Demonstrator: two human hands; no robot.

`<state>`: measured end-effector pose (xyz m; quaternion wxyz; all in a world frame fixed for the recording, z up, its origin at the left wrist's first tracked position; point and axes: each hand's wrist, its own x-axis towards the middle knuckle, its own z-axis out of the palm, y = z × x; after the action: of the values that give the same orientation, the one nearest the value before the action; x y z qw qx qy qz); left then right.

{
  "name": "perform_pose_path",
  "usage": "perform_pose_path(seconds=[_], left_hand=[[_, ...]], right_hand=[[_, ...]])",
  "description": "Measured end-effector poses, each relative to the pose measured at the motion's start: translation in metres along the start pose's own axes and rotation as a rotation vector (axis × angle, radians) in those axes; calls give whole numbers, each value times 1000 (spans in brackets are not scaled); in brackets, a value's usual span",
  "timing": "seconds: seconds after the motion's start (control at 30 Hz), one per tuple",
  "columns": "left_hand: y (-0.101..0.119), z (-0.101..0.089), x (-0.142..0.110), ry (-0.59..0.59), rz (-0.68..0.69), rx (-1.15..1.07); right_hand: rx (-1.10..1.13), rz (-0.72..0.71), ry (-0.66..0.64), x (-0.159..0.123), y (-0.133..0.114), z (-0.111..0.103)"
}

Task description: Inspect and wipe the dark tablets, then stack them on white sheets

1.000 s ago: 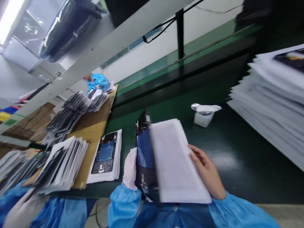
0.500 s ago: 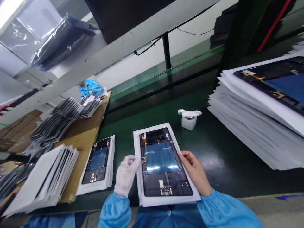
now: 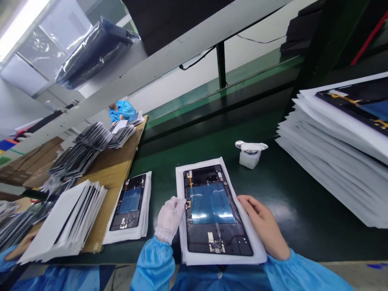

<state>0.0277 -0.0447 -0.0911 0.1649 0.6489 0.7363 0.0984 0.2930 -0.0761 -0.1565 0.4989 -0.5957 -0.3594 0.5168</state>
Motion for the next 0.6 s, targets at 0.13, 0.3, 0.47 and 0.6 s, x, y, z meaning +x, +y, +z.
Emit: perform_pose_path(seconds=[0.13, 0.3, 0.47, 0.6], left_hand=[[5, -6, -4, 67, 38, -28], [17, -7, -12, 113, 188, -176], [-27, -32, 10, 209, -57, -444], [-125, -91, 33, 377, -194, -379]], right_hand=[[175, 167, -130, 3, 1, -6], [98, 153, -119, 0, -5, -1], [51, 132, -23, -4, -13, 4], [63, 84, 76, -3, -4, 7]])
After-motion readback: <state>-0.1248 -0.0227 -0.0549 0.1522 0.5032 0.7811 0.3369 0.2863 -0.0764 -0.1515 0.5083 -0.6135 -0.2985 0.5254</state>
